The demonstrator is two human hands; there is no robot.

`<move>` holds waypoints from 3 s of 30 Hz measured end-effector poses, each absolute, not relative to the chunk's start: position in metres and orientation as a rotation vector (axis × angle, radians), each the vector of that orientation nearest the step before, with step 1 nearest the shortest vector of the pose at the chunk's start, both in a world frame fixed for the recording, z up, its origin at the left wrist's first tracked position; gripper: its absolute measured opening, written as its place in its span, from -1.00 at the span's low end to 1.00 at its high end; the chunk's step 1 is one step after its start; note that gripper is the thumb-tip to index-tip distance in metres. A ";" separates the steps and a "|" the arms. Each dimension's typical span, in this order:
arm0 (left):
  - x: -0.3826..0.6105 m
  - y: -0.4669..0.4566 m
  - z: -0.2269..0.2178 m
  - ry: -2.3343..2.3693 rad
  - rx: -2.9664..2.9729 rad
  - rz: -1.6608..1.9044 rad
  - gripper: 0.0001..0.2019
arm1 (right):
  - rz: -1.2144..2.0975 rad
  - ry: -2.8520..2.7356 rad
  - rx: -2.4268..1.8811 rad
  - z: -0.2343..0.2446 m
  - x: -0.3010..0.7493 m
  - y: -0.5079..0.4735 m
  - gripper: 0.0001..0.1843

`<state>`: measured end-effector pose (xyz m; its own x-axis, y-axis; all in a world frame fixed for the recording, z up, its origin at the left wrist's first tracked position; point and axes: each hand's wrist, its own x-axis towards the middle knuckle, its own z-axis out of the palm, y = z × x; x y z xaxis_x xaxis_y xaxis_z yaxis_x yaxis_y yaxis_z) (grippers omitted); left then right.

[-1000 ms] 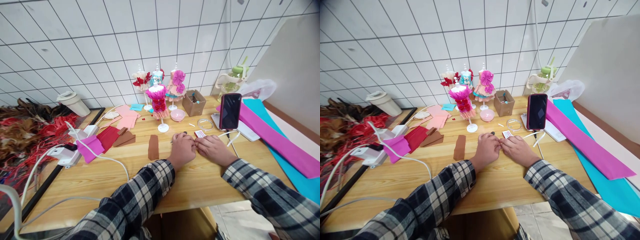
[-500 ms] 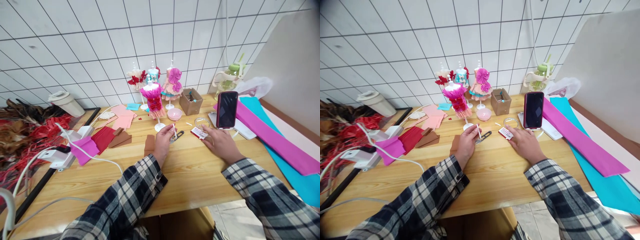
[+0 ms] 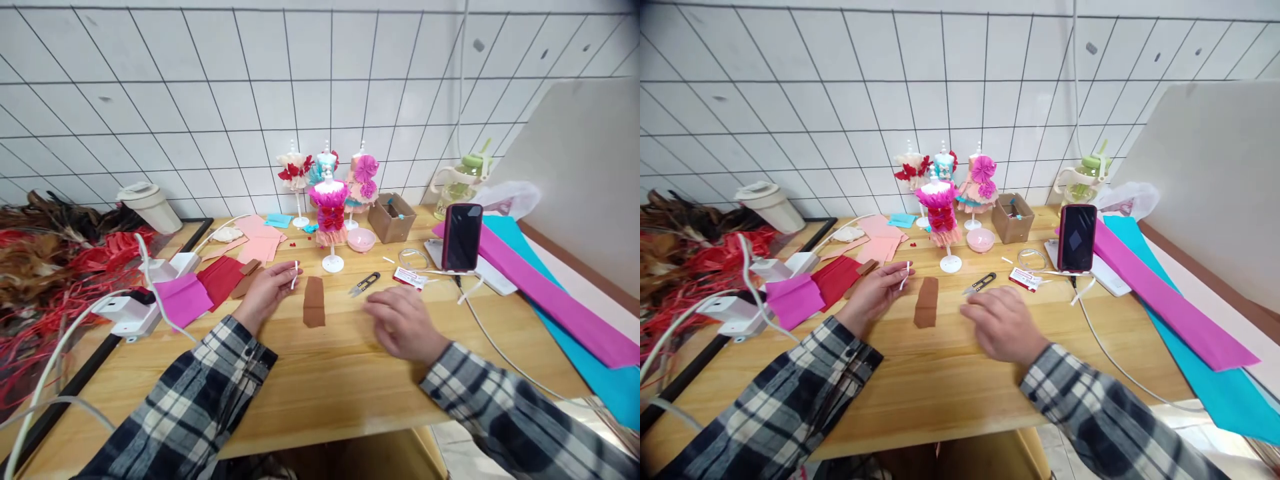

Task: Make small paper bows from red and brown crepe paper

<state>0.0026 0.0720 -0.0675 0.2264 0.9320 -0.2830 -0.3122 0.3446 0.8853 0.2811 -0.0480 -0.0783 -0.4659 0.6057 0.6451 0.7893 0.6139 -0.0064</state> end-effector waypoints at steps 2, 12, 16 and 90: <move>-0.002 0.075 -0.076 0.879 0.831 1.006 -0.67 | -0.353 -2.310 -1.009 -0.071 0.236 -0.025 -0.55; 0.008 0.071 -0.094 0.792 0.766 1.047 -0.62 | -0.376 -2.265 -1.045 -0.086 0.181 0.038 -0.77; 0.013 0.069 -0.098 0.776 0.749 1.031 -0.63 | -0.440 -2.262 -1.128 -0.087 0.189 0.037 -0.81; 0.033 0.035 -0.080 1.238 1.595 1.163 -0.80 | 0.207 -1.772 -1.293 -0.090 0.179 0.033 -0.85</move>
<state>0.0326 0.0346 -0.0802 0.1026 0.9761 0.1915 0.2524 -0.2118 0.9442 0.1794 0.0330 -0.0896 -0.0437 0.8268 0.5608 0.6750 0.4382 -0.5935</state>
